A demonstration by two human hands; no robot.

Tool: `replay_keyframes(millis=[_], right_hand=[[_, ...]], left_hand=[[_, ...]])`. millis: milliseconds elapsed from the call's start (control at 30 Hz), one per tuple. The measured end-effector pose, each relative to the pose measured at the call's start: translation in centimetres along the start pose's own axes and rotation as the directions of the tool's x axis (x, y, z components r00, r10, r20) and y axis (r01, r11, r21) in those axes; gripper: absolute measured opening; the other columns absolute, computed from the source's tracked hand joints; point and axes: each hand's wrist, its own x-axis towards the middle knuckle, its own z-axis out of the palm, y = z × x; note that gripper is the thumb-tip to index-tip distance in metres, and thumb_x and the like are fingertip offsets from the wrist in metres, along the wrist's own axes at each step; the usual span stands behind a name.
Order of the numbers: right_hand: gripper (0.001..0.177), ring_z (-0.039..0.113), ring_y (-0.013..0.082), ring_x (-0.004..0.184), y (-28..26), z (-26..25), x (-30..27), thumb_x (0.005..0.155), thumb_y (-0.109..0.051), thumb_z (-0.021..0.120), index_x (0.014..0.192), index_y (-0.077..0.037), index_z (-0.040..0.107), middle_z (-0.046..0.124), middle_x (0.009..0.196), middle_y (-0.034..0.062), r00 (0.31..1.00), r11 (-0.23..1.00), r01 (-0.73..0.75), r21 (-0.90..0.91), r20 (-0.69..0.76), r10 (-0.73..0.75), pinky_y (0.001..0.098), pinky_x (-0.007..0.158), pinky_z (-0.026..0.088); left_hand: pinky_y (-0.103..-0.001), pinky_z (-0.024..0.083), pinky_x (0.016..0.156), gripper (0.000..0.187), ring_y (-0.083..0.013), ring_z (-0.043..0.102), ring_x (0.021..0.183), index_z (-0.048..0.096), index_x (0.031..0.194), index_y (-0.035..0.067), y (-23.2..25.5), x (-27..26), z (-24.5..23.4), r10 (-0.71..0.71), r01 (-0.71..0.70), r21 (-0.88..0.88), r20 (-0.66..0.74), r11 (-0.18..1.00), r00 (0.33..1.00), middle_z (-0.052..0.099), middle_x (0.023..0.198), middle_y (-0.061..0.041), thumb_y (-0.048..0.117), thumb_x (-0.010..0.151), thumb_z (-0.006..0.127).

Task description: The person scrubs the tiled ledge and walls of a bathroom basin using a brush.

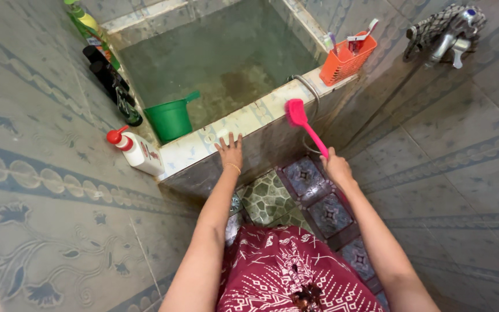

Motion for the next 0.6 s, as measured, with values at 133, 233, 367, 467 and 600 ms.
replay_keyframes(millis=[133, 233, 367, 467, 600], right_hand=[[0.039, 0.068, 0.055, 0.079, -1.2, 2.0, -0.8, 0.104, -0.038, 0.051, 0.122, -0.003, 0.046, 0.07, 0.083, 0.0319, 0.999, 0.999, 0.033, 0.01, -0.012, -0.033, 0.0635, 0.072, 0.053], [0.037, 0.068, 0.0539, 0.077, -3.1, 3.1, -2.7, 0.102, -0.035, 0.051, 0.121, -0.003, 0.046, 0.07, 0.08, 0.031, 0.994, 0.994, 0.104, 0.028, 0.03, -0.105, 0.0639, 0.071, 0.053], [0.038, 0.068, 0.0539, 0.075, -5.6, 3.8, -5.0, 0.103, -0.036, 0.051, 0.123, -0.005, 0.045, 0.069, 0.079, 0.0313, 0.986, 0.987, 0.163, 0.008, 0.042, -0.163, 0.0646, 0.07, 0.053], [0.041, 0.069, 0.0522, 0.075, -6.3, 3.1, -5.9, 0.101, -0.04, 0.054, 0.12, -0.005, 0.045, 0.07, 0.079, 0.0297, 0.975, 0.979, 0.202, -0.033, 0.099, -0.198, 0.064, 0.068, 0.054], [0.038, 0.068, 0.0527, 0.075, -5.4, 2.0, -4.8, 0.101, -0.039, 0.053, 0.121, -0.008, 0.047, 0.07, 0.078, 0.0298, 0.979, 0.981, 0.194, -0.003, 0.064, -0.193, 0.0636, 0.07, 0.054]], left_hand=[[-0.075, 0.01, 0.116, 0.086, -0.0538, 0.02, 0.15, 0.014, 0.167, 0.028, 0.1, 0.0, 0.0, 0.004, -0.002, 0.036, -0.049, 0.999, 0.999, 0.013, 0.172, -0.013, 0.013, 0.094, 0.058], [-0.074, 0.01, 0.117, 0.087, -0.0538, 0.019, 0.151, 0.013, 0.166, 0.028, 0.0, -0.1, 0.0, -0.002, 0.002, 0.033, -0.003, 0.999, 1.0, 0.013, 0.172, -0.013, 0.014, 0.093, 0.058], [-0.074, 0.011, 0.116, 0.083, -0.0539, 0.021, 0.15, 0.015, 0.166, 0.028, 0.0, -0.1, 0.1, 0.008, -0.006, 0.036, -0.053, 0.999, 0.999, 0.014, 0.172, -0.013, 0.012, 0.095, 0.055], [-0.074, 0.01, 0.117, 0.08, -0.0542, 0.021, 0.15, 0.015, 0.166, 0.028, 0.1, -0.1, -0.1, 0.003, -0.001, 0.028, -0.065, 1.0, 0.998, 0.015, 0.172, -0.013, 0.012, 0.097, 0.053], [-0.075, 0.009, 0.116, 0.081, -0.054, 0.021, 0.15, 0.014, 0.166, 0.028, 0.1, -0.1, -0.3, -0.003, 0.005, 0.042, -0.041, 0.999, 0.999, 0.014, 0.172, -0.014, 0.013, 0.096, 0.052]])
